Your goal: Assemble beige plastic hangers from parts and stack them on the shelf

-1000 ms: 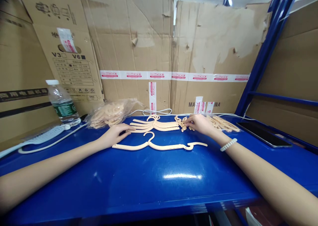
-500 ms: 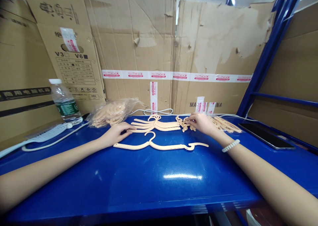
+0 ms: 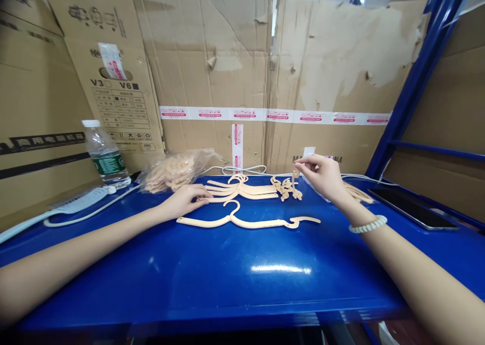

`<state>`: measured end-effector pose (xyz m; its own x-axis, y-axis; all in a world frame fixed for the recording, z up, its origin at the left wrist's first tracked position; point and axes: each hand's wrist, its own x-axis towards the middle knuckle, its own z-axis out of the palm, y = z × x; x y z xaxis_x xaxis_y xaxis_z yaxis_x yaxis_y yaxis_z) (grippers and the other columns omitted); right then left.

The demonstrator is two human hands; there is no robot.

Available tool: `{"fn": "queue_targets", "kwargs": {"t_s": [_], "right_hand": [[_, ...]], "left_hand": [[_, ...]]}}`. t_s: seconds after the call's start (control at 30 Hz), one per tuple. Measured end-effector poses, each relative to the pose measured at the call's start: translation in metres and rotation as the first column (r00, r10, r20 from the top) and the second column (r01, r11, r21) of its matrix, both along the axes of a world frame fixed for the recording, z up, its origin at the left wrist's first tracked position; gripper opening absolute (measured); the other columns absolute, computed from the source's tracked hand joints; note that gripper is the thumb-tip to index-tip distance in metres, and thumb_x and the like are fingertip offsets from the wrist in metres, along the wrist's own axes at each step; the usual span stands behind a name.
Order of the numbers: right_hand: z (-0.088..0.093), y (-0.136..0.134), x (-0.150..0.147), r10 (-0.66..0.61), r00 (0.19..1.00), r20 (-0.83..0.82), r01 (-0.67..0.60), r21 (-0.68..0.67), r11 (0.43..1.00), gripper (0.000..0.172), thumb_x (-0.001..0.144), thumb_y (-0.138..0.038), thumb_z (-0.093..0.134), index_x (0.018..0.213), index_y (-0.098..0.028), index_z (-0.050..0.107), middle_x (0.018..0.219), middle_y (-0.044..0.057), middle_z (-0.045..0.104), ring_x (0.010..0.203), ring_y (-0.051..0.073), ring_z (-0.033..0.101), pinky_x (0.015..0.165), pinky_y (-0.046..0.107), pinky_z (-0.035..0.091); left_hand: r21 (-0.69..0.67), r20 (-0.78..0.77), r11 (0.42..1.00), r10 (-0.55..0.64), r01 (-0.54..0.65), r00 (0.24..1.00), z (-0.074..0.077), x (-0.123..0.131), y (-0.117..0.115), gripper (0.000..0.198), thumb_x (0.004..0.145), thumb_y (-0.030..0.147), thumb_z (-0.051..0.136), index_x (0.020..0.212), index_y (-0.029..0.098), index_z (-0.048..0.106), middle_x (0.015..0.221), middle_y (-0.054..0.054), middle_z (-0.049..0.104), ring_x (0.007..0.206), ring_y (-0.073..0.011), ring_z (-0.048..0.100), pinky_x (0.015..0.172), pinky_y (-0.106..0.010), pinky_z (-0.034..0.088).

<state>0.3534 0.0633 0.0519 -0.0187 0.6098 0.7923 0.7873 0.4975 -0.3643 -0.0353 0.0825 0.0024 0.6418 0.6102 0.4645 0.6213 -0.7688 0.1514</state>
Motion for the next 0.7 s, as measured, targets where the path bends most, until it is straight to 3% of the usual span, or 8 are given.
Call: {"fn": "queue_targets", "kwargs": {"t_s": [0.13, 0.3, 0.47, 0.57, 0.7], "right_hand": [[0.002, -0.007, -0.009, 0.035, 0.986, -0.16, -0.049, -0.082, 0.995, 0.032, 0.073, -0.047, 0.066, 0.081, -0.016, 0.074, 0.047, -0.004, 0.044, 0.047, 0.011, 0.039, 0.048, 0.026, 0.031], [-0.001, -0.009, -0.015, 0.076, 0.945, -0.317, -0.141, -0.187, 0.972, 0.039, 0.072, -0.05, 0.069, 0.087, -0.015, 0.072, 0.046, -0.003, 0.049, 0.043, 0.009, 0.038, 0.043, 0.024, 0.029], [-0.001, -0.012, -0.022, 0.188, 0.857, -0.48, -0.361, -0.3, 0.883, 0.044, 0.067, -0.053, 0.074, 0.088, -0.014, 0.068, 0.054, 0.003, 0.063, 0.046, 0.014, 0.056, 0.044, 0.024, 0.044], [-0.001, -0.014, -0.027, 0.184, 0.837, -0.516, -0.4, -0.347, 0.849, 0.039, 0.068, -0.048, 0.076, 0.089, -0.016, 0.067, 0.067, 0.008, 0.071, 0.057, 0.019, 0.067, 0.049, 0.026, 0.052], [-0.003, -0.015, -0.033, 0.167, 0.791, -0.589, -0.436, -0.35, 0.829, 0.023, 0.074, -0.036, 0.076, 0.084, -0.016, 0.069, 0.076, 0.01, 0.074, 0.073, 0.023, 0.072, 0.064, 0.029, 0.06]], "left_hand": [[0.022, -0.023, 1.0, 0.002, -0.001, 1.0, 0.006, -0.001, -0.003, 0.006, 0.082, 0.017, 0.059, 0.083, 0.016, 0.065, 0.08, -0.004, 0.063, 0.071, -0.0155, 0.06, 0.065, -0.025, 0.046], [0.06, -0.016, 0.998, 0.028, -0.027, 0.999, 0.013, -0.005, -0.008, 0.004, 0.081, 0.019, 0.057, 0.081, 0.016, 0.06, 0.077, -0.002, 0.058, 0.069, -0.0152, 0.057, 0.062, -0.025, 0.044], [0.052, 0.038, 0.997, 0.053, -0.055, 0.998, 0.014, -0.007, -0.011, 0.004, 0.084, 0.021, 0.056, 0.084, 0.017, 0.058, 0.072, 0.0, 0.063, 0.065, -0.0137, 0.06, 0.061, -0.024, 0.045], [0.045, 0.095, 0.997, 0.061, -0.065, 0.994, 0.011, -0.004, -0.015, 0.004, 0.084, 0.02, 0.058, 0.086, 0.017, 0.059, 0.075, -0.001, 0.066, 0.066, -0.0138, 0.062, 0.063, -0.024, 0.048], [0.052, 0.311, 0.996, 0.054, -0.074, 0.949, 0.001, 0.004, -0.019, 0.002, 0.081, 0.017, 0.062, 0.081, 0.018, 0.06, 0.075, 0.0, 0.068, 0.067, -0.0138, 0.062, 0.065, -0.025, 0.05]]}}
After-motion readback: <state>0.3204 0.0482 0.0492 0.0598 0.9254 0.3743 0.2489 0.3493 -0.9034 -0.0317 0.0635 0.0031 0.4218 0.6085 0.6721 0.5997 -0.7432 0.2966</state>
